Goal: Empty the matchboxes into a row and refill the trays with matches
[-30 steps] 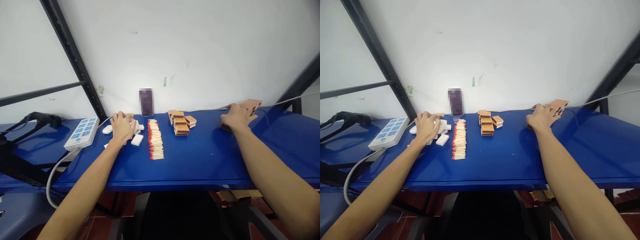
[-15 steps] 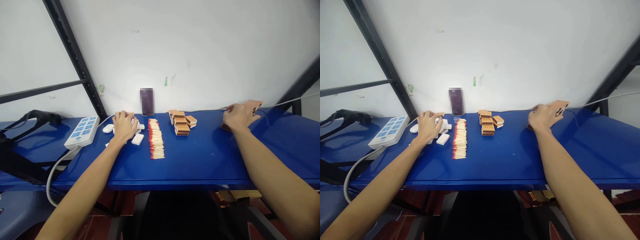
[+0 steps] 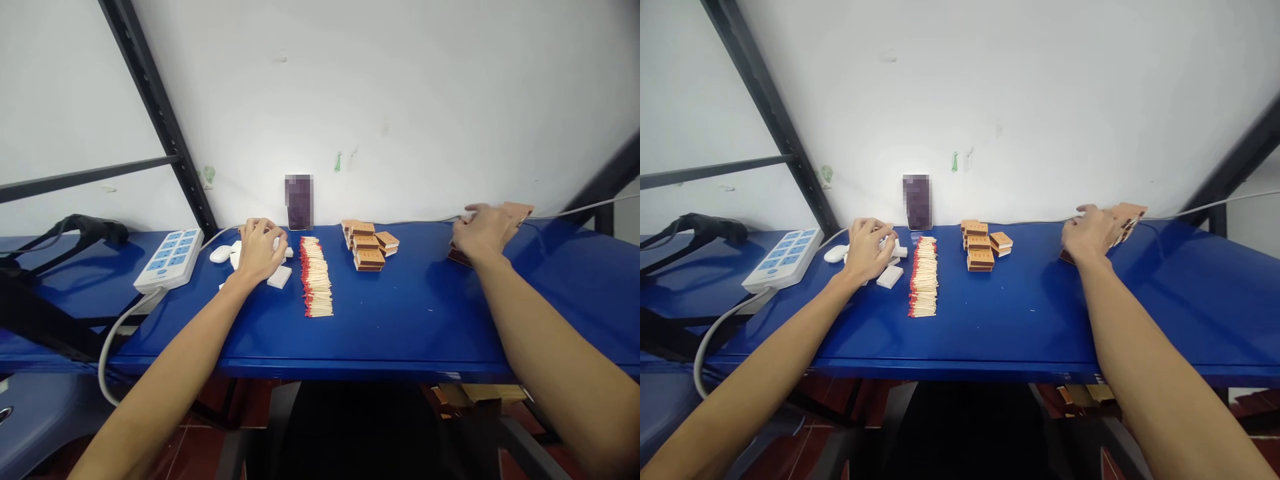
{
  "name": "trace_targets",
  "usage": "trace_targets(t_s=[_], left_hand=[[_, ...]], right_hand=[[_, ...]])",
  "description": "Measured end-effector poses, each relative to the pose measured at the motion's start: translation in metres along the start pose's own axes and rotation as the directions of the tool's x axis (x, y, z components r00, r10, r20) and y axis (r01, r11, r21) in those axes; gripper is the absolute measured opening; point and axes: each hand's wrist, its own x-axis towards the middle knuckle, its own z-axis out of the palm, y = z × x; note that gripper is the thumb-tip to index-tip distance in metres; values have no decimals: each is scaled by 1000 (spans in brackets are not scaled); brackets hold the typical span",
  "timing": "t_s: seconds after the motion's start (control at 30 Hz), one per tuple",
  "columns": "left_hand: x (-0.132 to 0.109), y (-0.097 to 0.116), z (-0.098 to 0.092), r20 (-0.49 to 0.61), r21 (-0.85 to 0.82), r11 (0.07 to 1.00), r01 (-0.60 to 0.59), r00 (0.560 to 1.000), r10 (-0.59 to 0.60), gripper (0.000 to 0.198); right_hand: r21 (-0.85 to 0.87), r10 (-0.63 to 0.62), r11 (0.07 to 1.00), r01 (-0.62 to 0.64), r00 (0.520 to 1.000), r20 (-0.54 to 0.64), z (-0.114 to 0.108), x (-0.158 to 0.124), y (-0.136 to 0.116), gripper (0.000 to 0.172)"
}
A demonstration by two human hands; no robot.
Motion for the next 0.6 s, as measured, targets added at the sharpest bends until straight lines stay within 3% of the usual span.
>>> trace_targets(t_s=[0.07, 0.13, 0.2, 0.27, 0.3, 0.43, 0.6], left_hand=[[0, 2, 0, -7, -35, 999, -20, 1000, 20, 26], [-1, 6, 0, -13, -75, 996, -42, 999, 42, 27], [-2, 10, -2, -14, -115, 991, -69, 998, 68, 28], [-3, 15, -4, -3, -162, 980, -111, 994, 112, 29], [-3, 18, -6, 8, -192, 971, -139, 990, 144, 31], [-5, 26, -11, 69, -283, 922, -263, 953, 293, 38], [-6, 29, -10, 71, -263, 903, -340, 927, 369, 44]], right_hand=[[144, -47, 987, 69, 987, -154, -14, -6, -20, 41], [328, -142, 913, 243, 942, -303, -28, -19, -48, 43], [407, -233, 836, 369, 909, -346, -40, -39, -78, 46], [460, -378, 756, 466, 884, -274, -48, -63, -107, 47], [490, -479, 700, 520, 850, -219, -49, -75, -119, 48], [618, -727, 451, 644, 667, -165, -50, -116, -150, 49], [738, -773, 356, 573, 625, -113, -46, -132, -153, 47]])
